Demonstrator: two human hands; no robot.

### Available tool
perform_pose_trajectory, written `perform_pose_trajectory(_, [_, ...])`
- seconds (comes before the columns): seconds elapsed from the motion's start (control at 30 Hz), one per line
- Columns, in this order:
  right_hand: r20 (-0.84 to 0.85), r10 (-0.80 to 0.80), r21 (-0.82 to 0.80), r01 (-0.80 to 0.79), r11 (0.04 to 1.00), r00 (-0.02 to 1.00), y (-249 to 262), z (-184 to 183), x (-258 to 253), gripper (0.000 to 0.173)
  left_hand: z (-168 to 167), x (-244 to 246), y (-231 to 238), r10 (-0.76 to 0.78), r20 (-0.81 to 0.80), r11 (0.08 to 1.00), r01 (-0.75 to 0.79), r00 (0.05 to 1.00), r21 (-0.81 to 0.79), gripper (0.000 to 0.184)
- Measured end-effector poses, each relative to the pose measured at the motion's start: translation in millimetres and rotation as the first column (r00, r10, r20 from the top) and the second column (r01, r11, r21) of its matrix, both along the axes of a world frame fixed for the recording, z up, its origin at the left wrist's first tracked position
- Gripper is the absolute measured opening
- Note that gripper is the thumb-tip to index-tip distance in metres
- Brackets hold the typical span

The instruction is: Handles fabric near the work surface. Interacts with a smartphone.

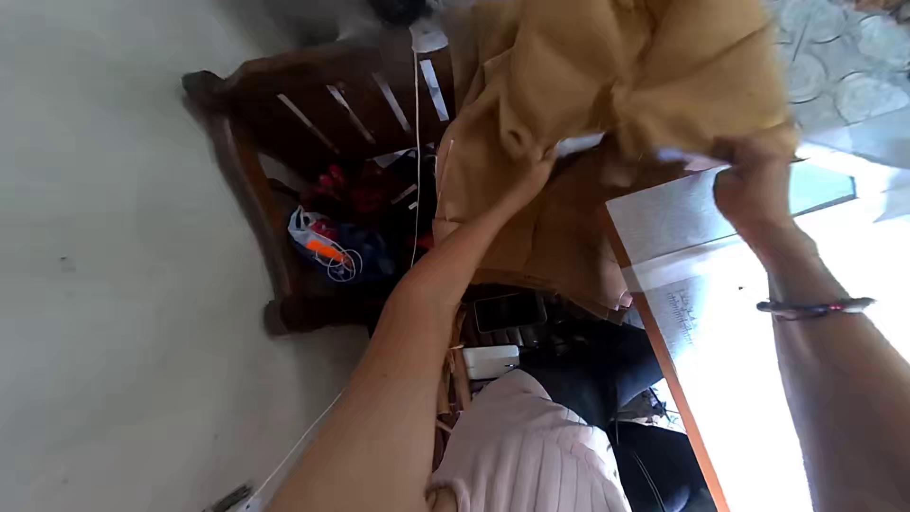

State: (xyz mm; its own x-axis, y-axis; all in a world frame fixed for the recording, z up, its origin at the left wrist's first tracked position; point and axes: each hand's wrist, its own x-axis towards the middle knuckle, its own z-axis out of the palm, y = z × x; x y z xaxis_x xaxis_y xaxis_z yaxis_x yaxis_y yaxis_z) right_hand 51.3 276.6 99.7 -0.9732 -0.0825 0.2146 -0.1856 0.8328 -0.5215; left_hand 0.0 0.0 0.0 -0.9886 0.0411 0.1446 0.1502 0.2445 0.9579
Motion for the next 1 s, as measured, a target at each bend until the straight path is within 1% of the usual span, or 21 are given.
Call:
perform_pose_trajectory(0.03, [0.128,0.014,0.047,-0.020,0.999,0.992,-7,-13,6,0.041,-28,18,-29,-0.019,0.042,0.995,0.023,0.999,-0.096,0.035])
perform_pose_trajectory(0.07, [0.200,0.016,0.088,-0.035,0.996,0.980,-12,-21,12,0.042,-40,36,-55,-0.016,0.069,0.987,0.026,0.997,-0.157,0.034])
perform_pose_trajectory(0.1, [0.224,0.019,0.113,-0.045,0.993,0.974,-17,-22,15,0.042,-40,50,-77,-0.001,0.083,0.982,0.016,0.997,-0.187,0.033])
perform_pose_trajectory(0.2, [0.207,0.022,0.087,-0.041,0.995,0.978,-43,-22,38,0.044,-33,83,-131,0.042,-0.001,0.974,-0.041,0.999,-0.223,0.032])
perform_pose_trajectory(0.27, [0.141,0.083,0.037,-0.089,0.995,0.987,-70,-27,65,0.046,-35,96,-157,0.038,-0.039,0.967,-0.046,0.999,-0.250,0.030])
perform_pose_trajectory(0.33, [0.112,0.154,0.038,-0.159,0.987,0.982,-99,-36,103,0.046,-36,108,-173,-0.017,0.052,0.934,0.035,0.998,-0.355,0.027])
perform_pose_trajectory(0.4, [0.054,0.196,0.127,-0.202,0.971,0.979,-119,-57,131,0.056,-38,114,-179,-0.069,0.230,0.811,0.189,0.971,-0.553,0.026])
perform_pose_trajectory(0.47, [0.005,0.216,0.224,-0.212,0.951,0.976,-123,-87,144,0.060,-27,114,-170,-0.073,0.466,0.649,0.397,0.882,-0.650,0.028])
perform_pose_trajectory(0.5, [0.026,0.220,0.243,-0.219,0.945,0.975,-119,-99,148,0.057,-20,114,-160,-0.086,0.501,0.603,0.445,0.861,-0.662,0.029])
perform_pose_trajectory(0.53, [0.080,0.203,0.218,-0.216,0.952,0.976,-113,-110,152,0.053,-15,116,-149,-0.124,0.467,0.585,0.445,0.875,-0.678,0.030])
perform_pose_trajectory(0.57, [0.178,0.150,0.153,-0.178,0.972,0.973,-106,-119,156,0.047,-16,117,-137,-0.190,0.372,0.589,0.409,0.909,-0.697,0.033])
perform_pose_trajectory(0.6, [0.314,0.058,0.061,-0.081,0.995,0.948,-98,-125,159,0.047,-21,118,-123,-0.266,0.283,0.605,0.388,0.921,-0.695,0.040])
perform_pose_trajectory(0.63, [0.457,-0.057,-0.001,0.064,0.998,0.887,-90,-131,160,0.044,-29,119,-107,-0.338,0.233,0.600,0.399,0.912,-0.693,0.054])
perform_pose_trajectory(0.67, [0.573,-0.157,-0.018,0.204,0.979,0.804,-85,-137,158,0.046,-38,120,-90,-0.400,0.225,0.558,0.431,0.888,-0.709,0.073])
perform_pose_trajectory(0.7, [0.622,-0.211,-0.034,0.295,0.955,0.754,-82,-143,156,0.053,-44,124,-73,-0.445,0.266,0.499,0.483,0.855,-0.719,0.089])
perform_pose_trajectory(0.77, [0.607,-0.268,-0.039,0.365,0.930,0.748,-81,-151,162,0.059,-58,133,-41,-0.460,0.374,0.380,0.559,0.805,-0.737,0.106])
perform_pose_trajectory(0.8, [0.595,-0.270,-0.030,0.357,0.934,0.757,-82,-152,169,0.058,-67,136,-27,-0.437,0.405,0.342,0.564,0.803,-0.751,0.110])
perform_pose_trajectory(0.87, [0.594,-0.207,-0.038,0.285,0.958,0.777,-79,-155,193,0.062,-106,135,-7,-0.417,0.325,0.392,0.490,0.849,-0.778,0.108])
perform_pose_trajectory(0.9, [0.577,-0.156,-0.069,0.238,0.969,0.802,-75,-158,211,0.064,-120,133,1,-0.404,0.283,0.422,0.451,0.870,-0.787,0.099])
perform_pose_trajectory(0.97, [0.529,-0.083,-0.145,0.186,0.972,0.845,-66,-164,249,0.063,-131,128,11,-0.381,0.248,0.464,0.416,0.890,-0.782,0.079])
perform_pose_trajectory(1.0, [0.520,-0.073,-0.158,0.180,0.971,0.851,-60,-165,269,0.062,-126,128,15,-0.382,0.226,0.490,0.404,0.896,-0.772,0.071])
